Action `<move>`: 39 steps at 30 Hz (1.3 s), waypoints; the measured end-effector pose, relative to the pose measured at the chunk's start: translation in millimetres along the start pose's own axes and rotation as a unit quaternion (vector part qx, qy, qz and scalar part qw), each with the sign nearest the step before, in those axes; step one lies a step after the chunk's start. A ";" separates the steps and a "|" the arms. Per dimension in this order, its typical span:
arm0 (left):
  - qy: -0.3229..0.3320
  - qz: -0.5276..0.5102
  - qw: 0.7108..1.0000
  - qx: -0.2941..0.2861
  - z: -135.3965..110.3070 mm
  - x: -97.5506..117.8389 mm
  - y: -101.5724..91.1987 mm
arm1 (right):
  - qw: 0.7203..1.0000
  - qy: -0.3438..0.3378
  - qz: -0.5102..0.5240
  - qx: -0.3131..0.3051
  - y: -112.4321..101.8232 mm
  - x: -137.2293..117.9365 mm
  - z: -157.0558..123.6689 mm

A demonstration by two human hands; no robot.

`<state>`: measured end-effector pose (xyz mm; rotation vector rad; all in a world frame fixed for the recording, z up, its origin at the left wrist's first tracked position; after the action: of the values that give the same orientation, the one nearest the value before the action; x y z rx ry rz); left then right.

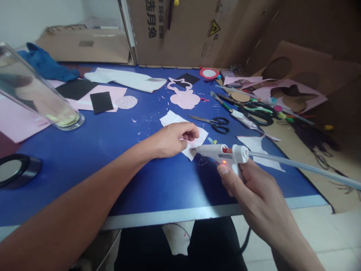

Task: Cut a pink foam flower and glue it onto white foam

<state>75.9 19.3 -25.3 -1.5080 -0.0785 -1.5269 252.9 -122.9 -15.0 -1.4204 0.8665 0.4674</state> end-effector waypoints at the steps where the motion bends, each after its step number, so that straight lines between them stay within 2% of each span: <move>1: 0.001 0.000 1.000 0.001 0.0 0.0 -0.1 | 1.000 -0.001 -0.002 0.000 -0.1 -0.3 0.0; 39: 0.002 0.004 1.000 0.002 0.8 -1.4 0.3 | 1.000 -0.018 0.016 -0.001 -0.9 -3.5 -4.9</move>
<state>76.4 20.4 -26.4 -1.5001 -0.0746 -1.5227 250.3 -127.1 -11.4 -1.3986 0.8605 0.5172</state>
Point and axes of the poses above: each hand's wrist, its own z-axis towards the middle knuckle, its own y-axis out of the palm, x = y × z, the point moved 5 cm from there along z, towards the middle knuckle, and after that the axes turned 13 degrees about y, right-handed, at the moved point
